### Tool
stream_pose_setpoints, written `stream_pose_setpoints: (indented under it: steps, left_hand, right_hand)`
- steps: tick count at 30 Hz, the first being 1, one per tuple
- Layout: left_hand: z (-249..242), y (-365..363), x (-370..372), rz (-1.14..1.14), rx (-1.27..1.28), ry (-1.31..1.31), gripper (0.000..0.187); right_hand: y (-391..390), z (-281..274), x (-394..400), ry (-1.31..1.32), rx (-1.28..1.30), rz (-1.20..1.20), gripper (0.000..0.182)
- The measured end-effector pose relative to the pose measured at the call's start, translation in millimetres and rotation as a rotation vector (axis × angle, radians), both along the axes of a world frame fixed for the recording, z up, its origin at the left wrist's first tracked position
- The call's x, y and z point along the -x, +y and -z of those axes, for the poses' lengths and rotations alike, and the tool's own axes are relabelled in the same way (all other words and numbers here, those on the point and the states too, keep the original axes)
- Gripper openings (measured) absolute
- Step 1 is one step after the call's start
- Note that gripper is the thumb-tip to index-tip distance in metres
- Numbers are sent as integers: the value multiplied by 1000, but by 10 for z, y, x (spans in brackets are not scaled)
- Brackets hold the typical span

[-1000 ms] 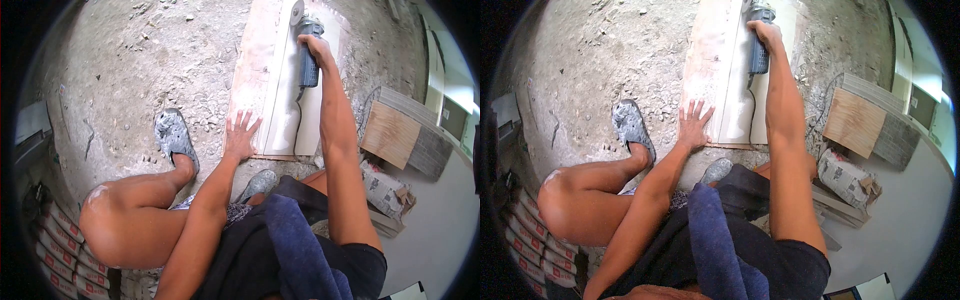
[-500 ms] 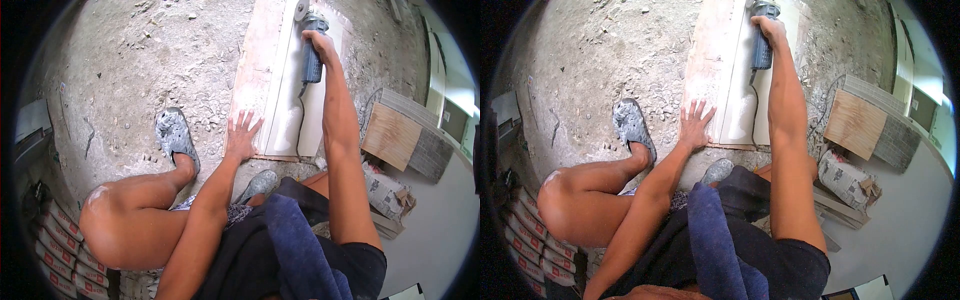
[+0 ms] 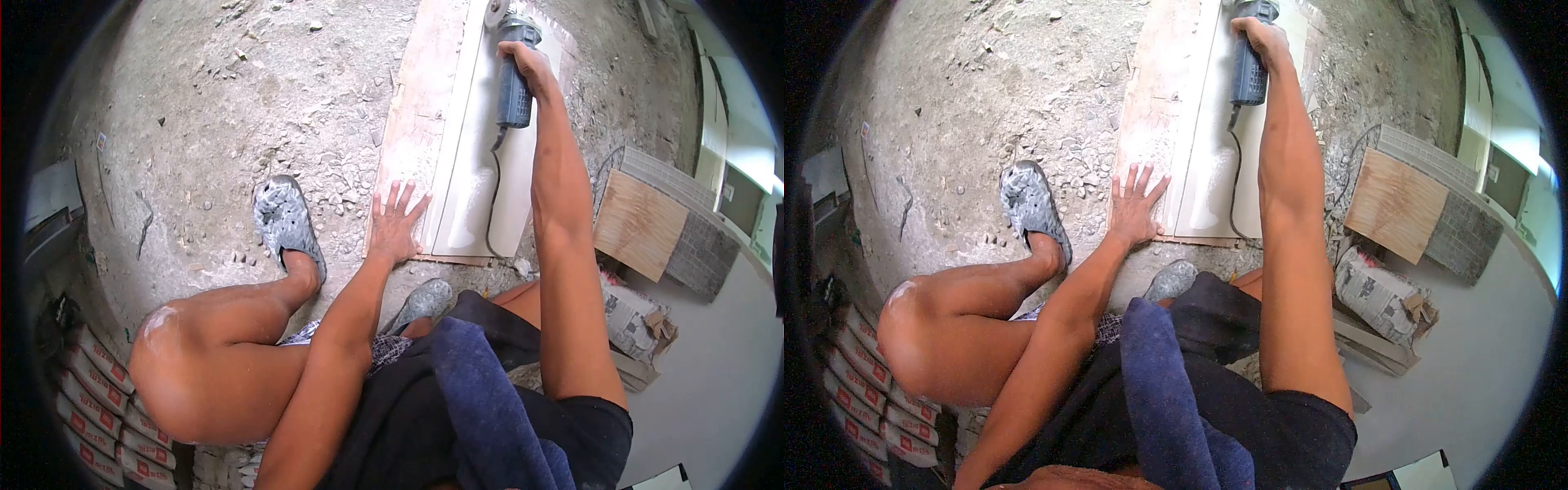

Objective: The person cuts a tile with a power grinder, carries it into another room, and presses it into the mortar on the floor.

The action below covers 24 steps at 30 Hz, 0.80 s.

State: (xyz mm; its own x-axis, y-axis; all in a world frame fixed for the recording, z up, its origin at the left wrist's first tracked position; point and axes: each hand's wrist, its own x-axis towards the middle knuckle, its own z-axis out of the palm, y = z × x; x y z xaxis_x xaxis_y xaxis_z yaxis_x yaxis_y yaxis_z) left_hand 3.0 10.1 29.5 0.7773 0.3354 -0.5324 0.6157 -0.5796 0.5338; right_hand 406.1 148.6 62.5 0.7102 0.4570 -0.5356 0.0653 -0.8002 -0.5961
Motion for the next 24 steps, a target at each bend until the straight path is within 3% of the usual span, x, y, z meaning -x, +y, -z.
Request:
stream_pose_setpoints:
  steps: [14,17,24]
  left_hand:
    - [25,-1,14,-18,28,-21,125]
    - [21,1,22,-24,28,-26,125]
    - [5,7,25,-30,27,-38,126]
  right_hand:
    - [-2,52,-85,-11,6,-47,26]
    - [28,-66,-32,37,-113,-61,27]
    - [119,2,-176,11,20,-51,27]
